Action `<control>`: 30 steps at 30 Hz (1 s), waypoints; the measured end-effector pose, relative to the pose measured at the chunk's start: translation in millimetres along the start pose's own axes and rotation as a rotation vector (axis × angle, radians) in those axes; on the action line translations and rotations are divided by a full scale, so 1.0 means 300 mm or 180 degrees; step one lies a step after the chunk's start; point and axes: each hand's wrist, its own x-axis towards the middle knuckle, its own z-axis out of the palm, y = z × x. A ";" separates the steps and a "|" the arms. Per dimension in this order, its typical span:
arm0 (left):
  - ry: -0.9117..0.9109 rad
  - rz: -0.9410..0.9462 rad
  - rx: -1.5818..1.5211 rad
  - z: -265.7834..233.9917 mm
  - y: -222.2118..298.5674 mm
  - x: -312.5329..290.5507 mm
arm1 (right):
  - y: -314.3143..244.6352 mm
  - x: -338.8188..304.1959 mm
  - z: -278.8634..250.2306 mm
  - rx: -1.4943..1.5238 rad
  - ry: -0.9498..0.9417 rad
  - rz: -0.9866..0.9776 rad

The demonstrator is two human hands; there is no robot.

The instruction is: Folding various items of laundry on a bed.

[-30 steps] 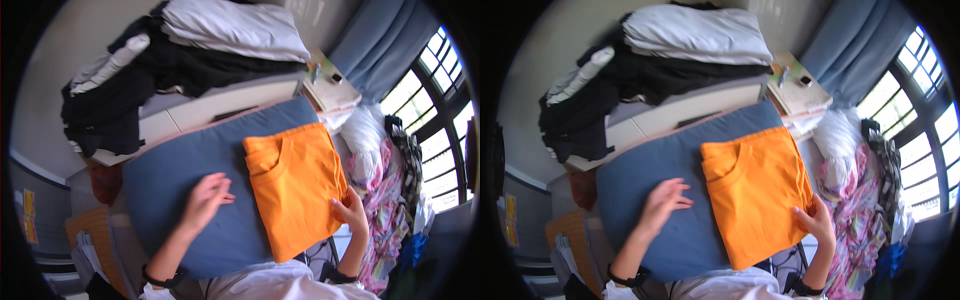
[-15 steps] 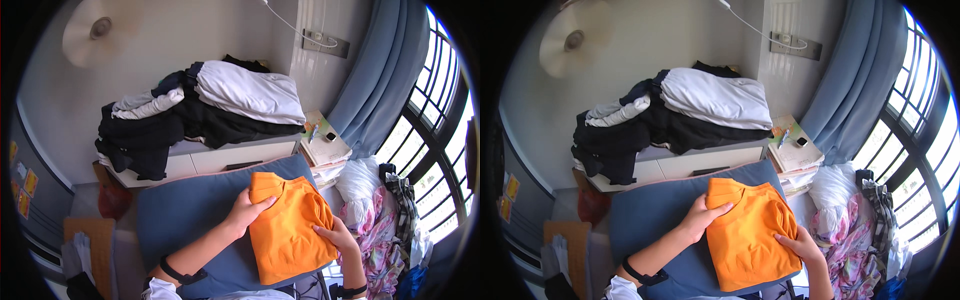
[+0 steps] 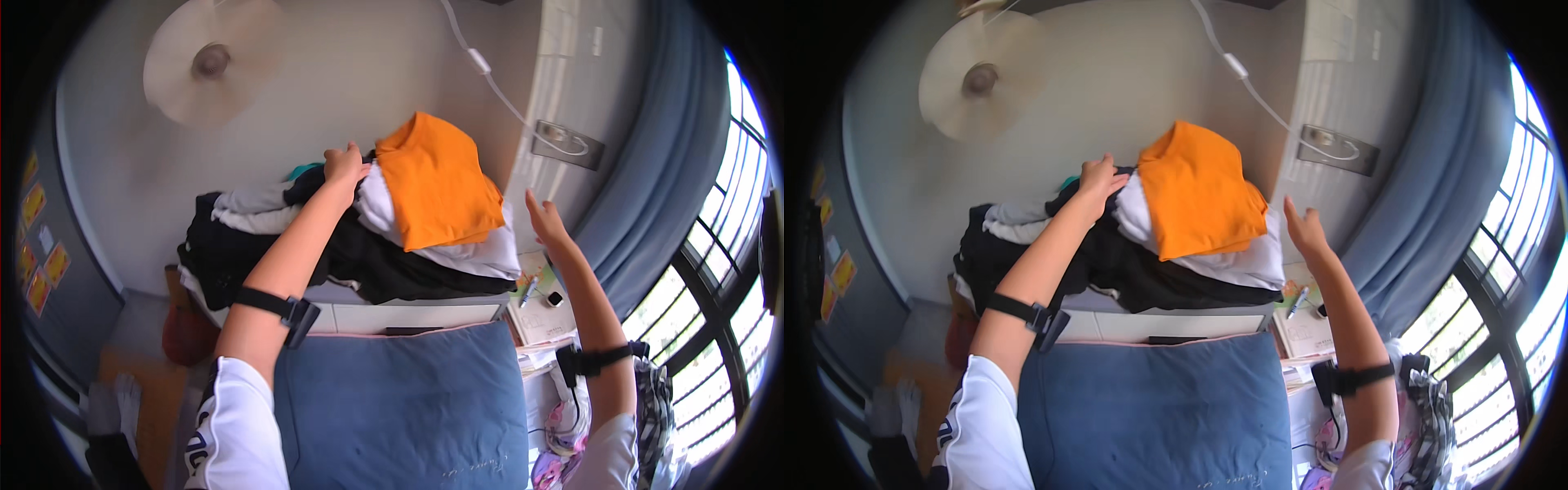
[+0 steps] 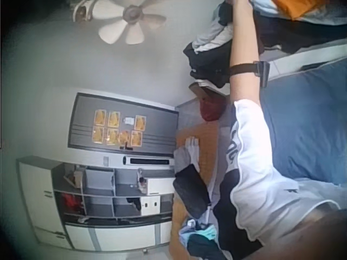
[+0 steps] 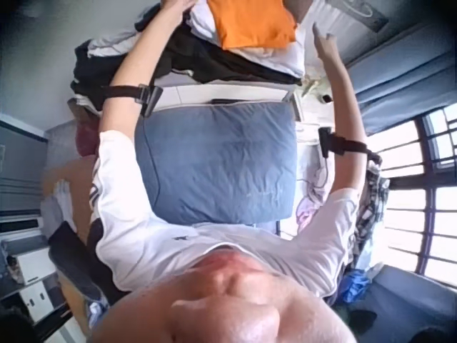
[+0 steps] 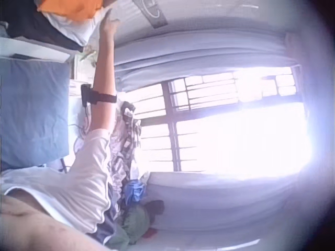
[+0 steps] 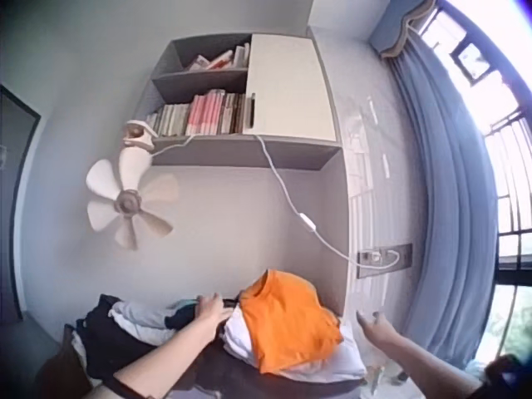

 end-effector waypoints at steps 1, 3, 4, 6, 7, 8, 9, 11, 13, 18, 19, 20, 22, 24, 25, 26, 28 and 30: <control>-0.0358 0.0070 -0.0071 -0.164 0.008 -0.074 | -0.028 -0.083 0.065 0.0042 -0.0575 -0.0379; -0.0522 0.0179 -0.0071 -0.416 -0.030 -0.276 | 0.025 -0.327 0.131 0.0625 -0.1069 -0.1008; -0.0832 0.0210 -0.0218 -0.532 -0.036 -0.403 | 0.119 -0.425 0.111 0.0806 -0.1363 -0.1276; -0.0753 0.0245 -0.0001 -0.768 -0.073 -0.655 | 0.140 -0.738 -0.059 0.0338 -0.1521 -0.0987; -0.0628 0.0263 0.0204 -0.898 -0.097 -0.770 | 0.239 -0.839 -0.105 0.0271 -0.1440 -0.1290; 0.0000 0.0152 0.0455 -1.087 -0.146 -0.897 | 0.173 -0.981 -0.136 -0.0591 -0.1191 -0.2270; 0.0626 0.0051 0.0674 -1.306 -0.215 -1.067 | 0.171 -1.067 -0.096 -0.0463 -0.1466 -0.2093; 0.2230 -0.0037 0.2480 -1.706 -0.377 -1.408 | 0.268 -1.181 -0.069 -0.0713 -0.1293 -0.2425; 0.3806 -0.0488 0.3279 -2.015 -0.431 -1.863 | 0.279 -1.269 -0.014 -0.1402 -0.0739 -0.2809; 0.5515 -0.0581 0.4471 -2.237 -0.314 -2.578 | 0.137 -1.359 0.029 -0.1419 -0.0626 -0.2686; 0.5744 -0.0318 0.4870 -2.248 -0.283 -2.632 | 0.143 -1.335 0.059 -0.1397 -0.0634 -0.2727; 0.5503 -0.0374 0.4934 -2.252 -0.232 -2.641 | 0.166 -1.296 0.097 -0.1050 -0.1036 -0.2825; 0.5072 -0.0610 0.5081 -2.275 -0.149 -2.605 | 0.106 -1.310 0.126 -0.0645 -0.1736 -0.2718; 0.4580 -0.0852 0.5186 -2.269 -0.092 -2.547 | 0.093 -1.311 0.167 -0.0388 -0.1987 -0.2908; 0.4395 -0.1169 0.5388 -2.259 -0.071 -2.504 | 0.084 -1.312 0.173 -0.0117 -0.2236 -0.3071; 0.4241 -0.1633 0.5606 -2.262 -0.067 -2.533 | 0.023 -1.354 0.192 -0.0330 -0.2396 -0.3269; 0.4776 -0.1015 0.5601 -2.385 -0.101 -2.633 | -0.028 -1.412 0.166 -0.0386 -0.2520 -0.3080; 0.5587 -0.0382 0.5055 -2.493 -0.144 -2.726 | -0.060 -1.450 0.132 -0.0461 -0.2852 -0.2431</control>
